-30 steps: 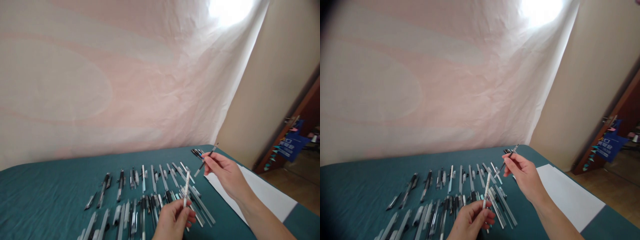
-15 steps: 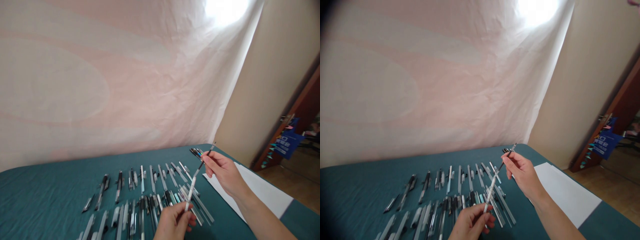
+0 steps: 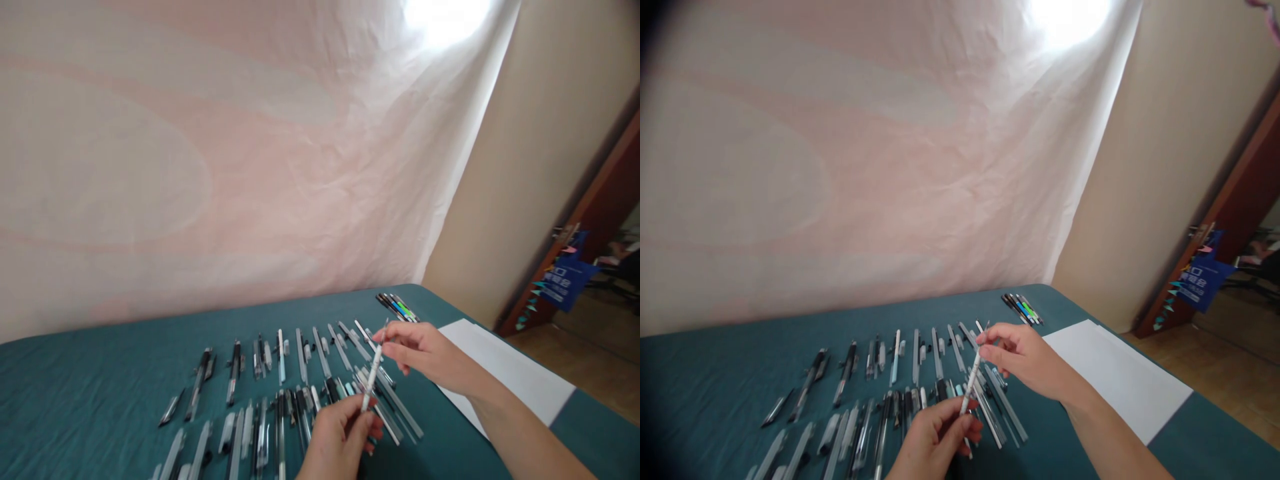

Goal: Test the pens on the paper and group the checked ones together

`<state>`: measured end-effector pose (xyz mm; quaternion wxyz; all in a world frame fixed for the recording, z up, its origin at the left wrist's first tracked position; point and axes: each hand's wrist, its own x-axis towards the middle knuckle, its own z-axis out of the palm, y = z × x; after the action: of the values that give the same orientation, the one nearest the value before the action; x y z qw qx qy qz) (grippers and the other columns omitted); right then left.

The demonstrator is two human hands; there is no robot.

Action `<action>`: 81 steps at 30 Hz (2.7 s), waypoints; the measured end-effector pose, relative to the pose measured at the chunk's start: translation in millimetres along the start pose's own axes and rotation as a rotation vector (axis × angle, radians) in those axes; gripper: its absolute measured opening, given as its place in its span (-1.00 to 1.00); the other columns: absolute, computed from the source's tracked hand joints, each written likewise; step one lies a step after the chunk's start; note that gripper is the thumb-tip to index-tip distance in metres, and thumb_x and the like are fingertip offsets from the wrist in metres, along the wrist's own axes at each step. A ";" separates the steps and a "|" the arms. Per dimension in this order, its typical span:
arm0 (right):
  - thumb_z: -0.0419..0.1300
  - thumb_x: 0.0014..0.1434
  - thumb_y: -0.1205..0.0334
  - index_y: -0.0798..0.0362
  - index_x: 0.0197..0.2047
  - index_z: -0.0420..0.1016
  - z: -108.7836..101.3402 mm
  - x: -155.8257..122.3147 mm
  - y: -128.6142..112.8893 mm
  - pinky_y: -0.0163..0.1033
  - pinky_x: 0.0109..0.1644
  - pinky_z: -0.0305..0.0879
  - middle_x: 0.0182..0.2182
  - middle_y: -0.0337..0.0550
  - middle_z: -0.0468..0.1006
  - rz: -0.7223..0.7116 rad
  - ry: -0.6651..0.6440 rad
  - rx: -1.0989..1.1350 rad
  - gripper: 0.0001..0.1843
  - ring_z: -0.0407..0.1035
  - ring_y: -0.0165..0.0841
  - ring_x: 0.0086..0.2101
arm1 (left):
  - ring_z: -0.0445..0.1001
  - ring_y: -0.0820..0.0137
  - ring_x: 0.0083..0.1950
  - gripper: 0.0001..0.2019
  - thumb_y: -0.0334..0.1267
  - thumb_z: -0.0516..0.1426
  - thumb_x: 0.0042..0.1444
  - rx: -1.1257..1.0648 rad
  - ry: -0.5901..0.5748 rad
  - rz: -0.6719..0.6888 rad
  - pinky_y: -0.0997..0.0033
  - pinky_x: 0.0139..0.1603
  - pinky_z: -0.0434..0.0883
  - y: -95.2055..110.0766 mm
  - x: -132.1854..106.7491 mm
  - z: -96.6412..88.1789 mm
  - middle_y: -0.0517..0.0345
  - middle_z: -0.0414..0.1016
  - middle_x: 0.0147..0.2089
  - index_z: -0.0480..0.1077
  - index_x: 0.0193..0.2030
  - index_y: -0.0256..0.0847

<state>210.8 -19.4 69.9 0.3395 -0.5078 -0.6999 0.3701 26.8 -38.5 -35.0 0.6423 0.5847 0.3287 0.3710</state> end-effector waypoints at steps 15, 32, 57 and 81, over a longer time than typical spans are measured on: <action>0.17 -0.11 0.30 0.04 -0.44 0.49 0.6 12.3 56.5 -0.39 -0.48 0.03 -0.50 -0.23 0.54 0.182 -0.207 -0.929 -0.90 0.36 -0.39 -0.47 | 0.49 0.26 -0.26 -0.58 0.00 0.10 0.00 -0.022 0.092 -0.043 0.40 -0.32 0.38 -5.1 0.4 0.7 0.02 0.53 -0.30 0.40 -0.13 -0.31; 0.14 -0.23 0.49 0.13 -0.57 0.51 13.8 16.0 63.8 -0.32 -0.44 0.13 -0.52 -0.01 0.56 0.196 -0.165 -1.010 -0.85 0.43 -0.22 -0.44 | 0.50 0.26 -0.29 -0.51 0.09 0.10 -0.04 0.027 0.060 -0.028 0.43 -0.36 0.38 -12.4 3.1 -0.2 0.01 0.54 -0.31 0.40 -0.14 -0.31; 0.14 0.11 0.14 0.13 -0.28 0.44 -31.4 -11.8 2.9 -0.33 -0.35 0.27 -0.40 -0.17 0.44 -0.116 -0.029 -0.149 -0.79 0.32 -0.44 -0.43 | 0.46 0.35 -0.36 -0.52 0.08 0.09 -0.02 0.118 0.021 -0.020 0.50 -0.41 0.35 -9.4 1.7 1.6 0.05 0.51 -0.35 0.44 -0.15 -0.31; 0.10 0.12 0.21 0.11 -0.32 0.42 -33.8 -20.2 -9.2 -0.38 -0.36 0.23 -0.44 -0.22 0.39 -0.089 -0.214 -0.265 -0.84 0.27 -0.46 -0.45 | 0.40 0.43 -0.49 -0.59 0.05 0.00 0.07 0.268 0.003 0.118 0.56 -0.51 0.32 -20.3 5.1 -1.7 0.04 0.48 -0.40 0.45 -0.37 -0.28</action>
<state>240.5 -34.9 92.5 0.2090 -0.4742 -0.7967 0.3111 29.7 -34.1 -55.3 0.5349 0.6829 0.3414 0.3618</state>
